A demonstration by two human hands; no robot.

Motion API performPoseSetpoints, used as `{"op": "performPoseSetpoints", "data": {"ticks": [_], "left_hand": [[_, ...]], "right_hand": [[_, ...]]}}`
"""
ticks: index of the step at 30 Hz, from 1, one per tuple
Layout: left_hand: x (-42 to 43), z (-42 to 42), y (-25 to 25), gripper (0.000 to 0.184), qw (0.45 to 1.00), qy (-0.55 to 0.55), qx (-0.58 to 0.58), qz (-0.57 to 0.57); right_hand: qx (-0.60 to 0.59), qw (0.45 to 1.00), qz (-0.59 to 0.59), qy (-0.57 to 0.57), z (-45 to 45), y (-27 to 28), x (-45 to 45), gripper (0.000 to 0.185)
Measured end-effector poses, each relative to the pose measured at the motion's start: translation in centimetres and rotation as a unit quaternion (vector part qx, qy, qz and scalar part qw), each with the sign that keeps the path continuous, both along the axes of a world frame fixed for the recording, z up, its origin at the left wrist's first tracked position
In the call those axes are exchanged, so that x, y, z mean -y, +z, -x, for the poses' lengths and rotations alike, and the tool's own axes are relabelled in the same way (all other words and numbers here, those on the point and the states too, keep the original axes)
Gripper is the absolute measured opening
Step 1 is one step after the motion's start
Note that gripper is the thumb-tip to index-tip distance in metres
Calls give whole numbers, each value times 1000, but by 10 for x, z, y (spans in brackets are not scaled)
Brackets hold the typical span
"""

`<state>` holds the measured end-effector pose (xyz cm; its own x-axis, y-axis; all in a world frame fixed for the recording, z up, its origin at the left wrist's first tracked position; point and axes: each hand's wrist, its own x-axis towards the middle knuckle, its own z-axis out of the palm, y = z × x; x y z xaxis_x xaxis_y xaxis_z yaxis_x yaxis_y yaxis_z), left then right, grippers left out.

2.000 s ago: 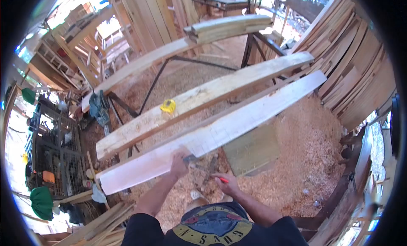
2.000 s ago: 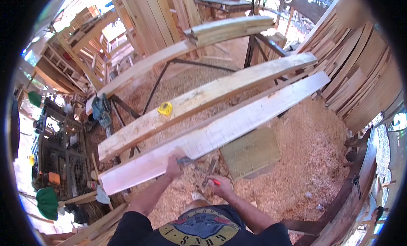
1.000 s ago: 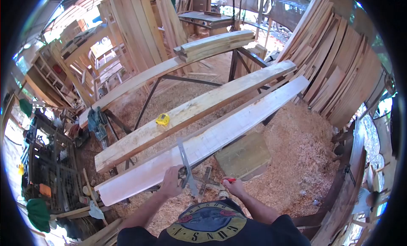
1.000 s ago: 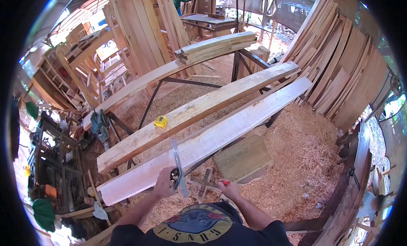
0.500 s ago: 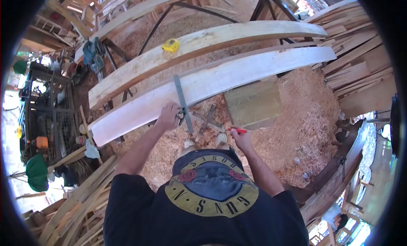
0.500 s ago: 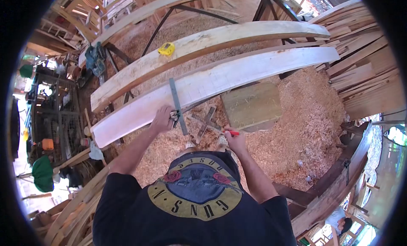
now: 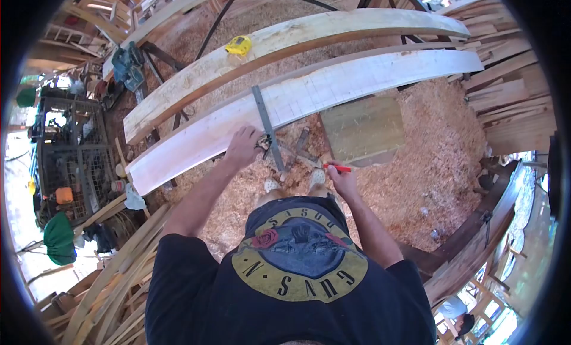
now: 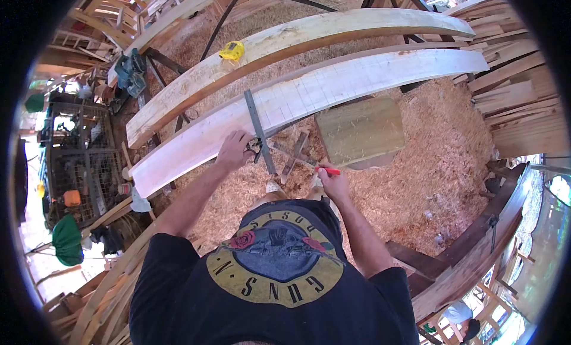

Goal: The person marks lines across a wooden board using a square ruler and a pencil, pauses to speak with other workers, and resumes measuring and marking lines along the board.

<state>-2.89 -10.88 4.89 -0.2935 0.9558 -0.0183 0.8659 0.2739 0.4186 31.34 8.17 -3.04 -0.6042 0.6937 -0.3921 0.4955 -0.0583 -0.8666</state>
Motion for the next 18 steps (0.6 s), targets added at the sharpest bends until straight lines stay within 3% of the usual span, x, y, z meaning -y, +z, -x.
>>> {"op": "performPoseSetpoints", "data": {"ticks": [6, 18], "left_hand": [[-6, -3, -2, 58, 999, 45, -14, -23], [-7, 0, -7, 52, 999, 33, -2, -34]], "right_hand": [[-10, 1000, 3, -17, 1, -7, -3, 34], [0, 1000, 18, 0, 7, 10, -6, 32]]}}
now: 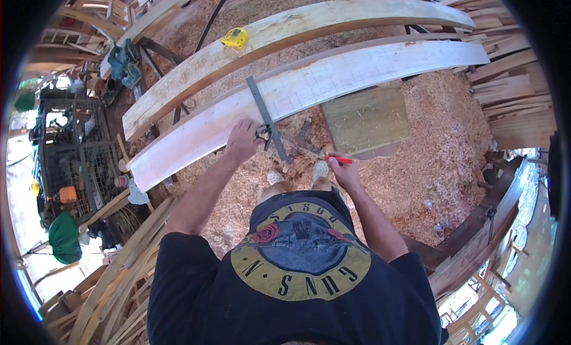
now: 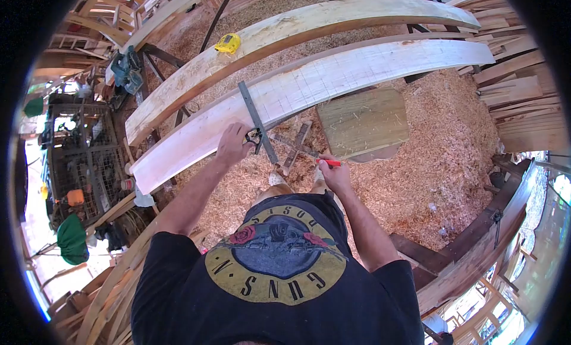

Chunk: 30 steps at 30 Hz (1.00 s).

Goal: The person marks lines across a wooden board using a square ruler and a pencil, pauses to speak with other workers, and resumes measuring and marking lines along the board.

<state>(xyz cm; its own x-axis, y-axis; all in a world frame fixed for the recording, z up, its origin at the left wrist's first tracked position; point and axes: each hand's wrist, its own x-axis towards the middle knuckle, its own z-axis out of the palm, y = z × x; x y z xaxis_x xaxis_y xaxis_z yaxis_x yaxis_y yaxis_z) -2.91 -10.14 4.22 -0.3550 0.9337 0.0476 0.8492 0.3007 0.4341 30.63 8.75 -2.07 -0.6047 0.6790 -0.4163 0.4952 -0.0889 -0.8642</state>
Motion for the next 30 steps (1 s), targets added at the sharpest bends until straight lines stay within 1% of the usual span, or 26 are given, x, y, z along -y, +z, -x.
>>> {"op": "performPoseSetpoints", "data": {"ticks": [3, 6, 9, 15, 18, 21, 24, 27, 30], "left_hand": [[-1, -2, 2, 52, 1000, -4, -11, -16], [-2, -3, 4, 52, 1000, 0, -5, -19], [-2, -3, 4, 52, 1000, -2, -6, -24], [-3, -1, 3, 52, 1000, -8, -5, -26], [-3, -1, 5, 51, 1000, -7, 2, -23], [-4, 0, 8, 53, 1000, -7, 2, 10], [-7, -2, 11, 60, 1000, 0, -8, 2], [-7, -1, 14, 66, 999, -20, -16, 20], [-7, 1, 12, 70, 999, -34, -19, -2]], "right_hand": [[19, 999, -41, 23, 4, -4, -2, 36], [30, 998, -44, 31, 8, -3, -4, 39], [53, 996, -32, 66, 12, 0, -7, 33], [20, 998, -27, 55, 16, 4, -6, 31], [27, 998, -27, 56, 21, 4, -6, 30], [32, 998, 7, 49, 27, 20, -5, 29], [16, 999, 23, 45, 33, 21, -6, 29], [26, 998, 6, 49, 40, 39, -8, 30], [26, 998, 4, 55, 44, 30, -11, 33]]}}
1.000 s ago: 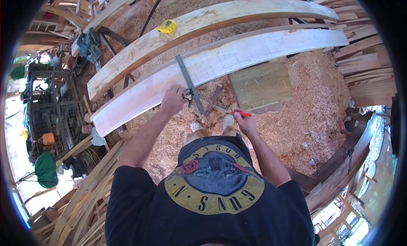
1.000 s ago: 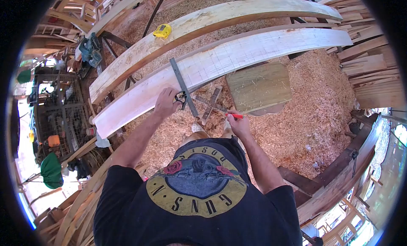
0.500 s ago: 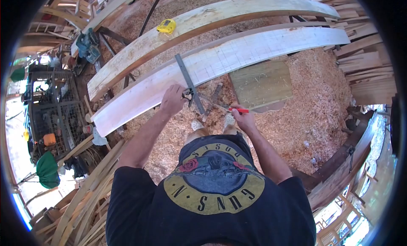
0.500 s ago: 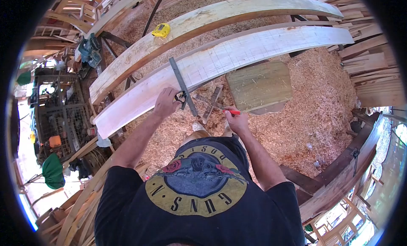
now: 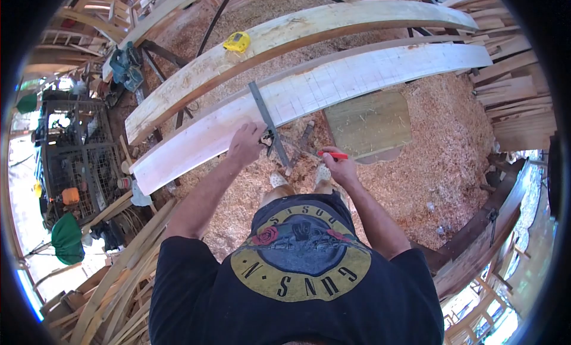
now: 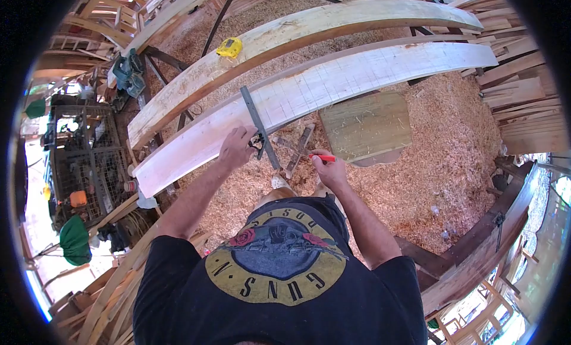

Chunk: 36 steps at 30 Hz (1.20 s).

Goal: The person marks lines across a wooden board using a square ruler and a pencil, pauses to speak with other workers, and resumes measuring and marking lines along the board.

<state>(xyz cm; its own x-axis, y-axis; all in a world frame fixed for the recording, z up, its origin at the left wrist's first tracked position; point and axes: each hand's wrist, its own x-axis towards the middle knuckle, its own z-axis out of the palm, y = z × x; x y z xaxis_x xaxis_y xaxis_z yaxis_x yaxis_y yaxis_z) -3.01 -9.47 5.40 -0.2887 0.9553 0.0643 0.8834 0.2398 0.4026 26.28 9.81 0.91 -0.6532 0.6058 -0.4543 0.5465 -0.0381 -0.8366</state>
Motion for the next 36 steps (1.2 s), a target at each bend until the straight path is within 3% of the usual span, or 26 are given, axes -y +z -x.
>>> {"op": "performPoseSetpoints", "data": {"ticks": [6, 9, 10, 13, 18, 21, 24, 36], "left_hand": [[1, 3, -3, 78, 999, 4, -13, 53], [-1, -1, 7, 77, 997, 9, -33, 65], [-4, -1, 11, 75, 992, 31, -14, 120], [-4, 2, 10, 77, 997, 9, -55, 53], [-2, 4, 0, 78, 997, 3, -32, 63], [-2, 4, -3, 79, 998, 7, -34, 59], [-3, 4, -1, 81, 998, 9, -31, 48], [-5, 3, 6, 82, 998, 17, -12, 63]], "right_hand": [[-111, 992, 37, -56, 20, -6, 2, 26], [-115, 992, 48, -30, 37, 5, -6, 22], [-138, 989, 46, -26, 44, 10, -7, 23], [-205, 978, 24, -14, 71, 31, -9, 22], [-259, 964, -44, 34, 121, 61, -15, 22], [-290, 957, -18, -20, 157, 54, -4, 26], [-316, 915, -246, 53, 185, 50, -11, 32], [-274, 904, -313, 100, 218, 15, -15, 36]]}}
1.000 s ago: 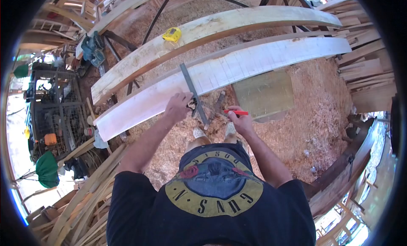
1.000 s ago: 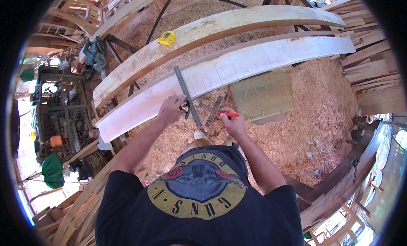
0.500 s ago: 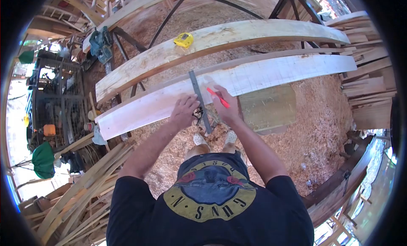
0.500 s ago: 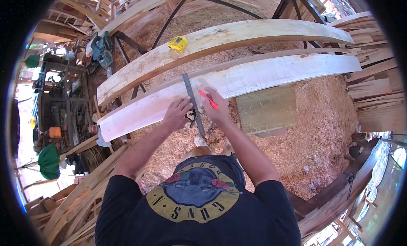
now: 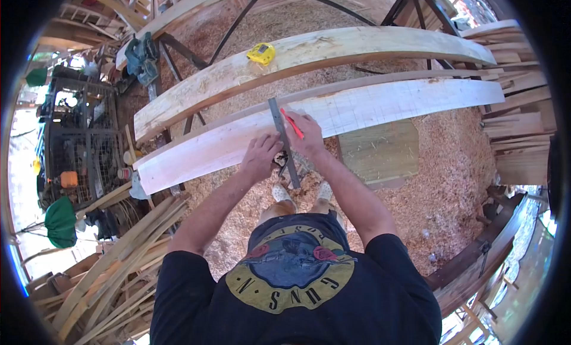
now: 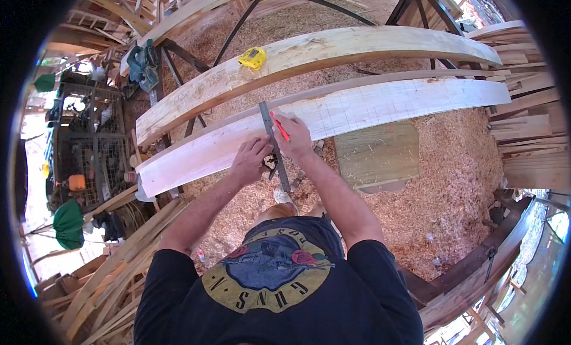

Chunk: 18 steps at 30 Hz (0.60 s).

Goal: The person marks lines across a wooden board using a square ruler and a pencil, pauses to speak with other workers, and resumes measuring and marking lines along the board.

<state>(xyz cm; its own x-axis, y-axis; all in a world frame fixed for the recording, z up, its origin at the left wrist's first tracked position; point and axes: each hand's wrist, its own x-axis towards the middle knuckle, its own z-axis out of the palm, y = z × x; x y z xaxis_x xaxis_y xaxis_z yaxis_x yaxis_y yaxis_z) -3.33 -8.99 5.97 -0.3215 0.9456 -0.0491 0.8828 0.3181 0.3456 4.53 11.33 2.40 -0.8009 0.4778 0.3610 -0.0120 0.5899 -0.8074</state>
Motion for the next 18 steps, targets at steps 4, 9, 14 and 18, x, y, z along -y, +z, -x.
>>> {"op": "performPoseSetpoints", "data": {"ticks": [4, 9, 14, 18], "left_hand": [[1, -1, -2, 82, 1000, -1, -5, -6], [2, 0, -6, 82, 1000, -11, -8, -12], [2, 0, -4, 80, 1000, -10, -8, -16], [3, 1, -8, 80, 1000, -12, -8, -18]], "right_hand": [[-26, 1000, -11, 9, 3, 1, -2, 34], [-17, 999, -22, 29, -8, -1, 0, 33], [-58, 997, -27, 45, -34, 6, 9, 30], [-50, 998, -44, 14, -12, 12, 5, 26]]}}
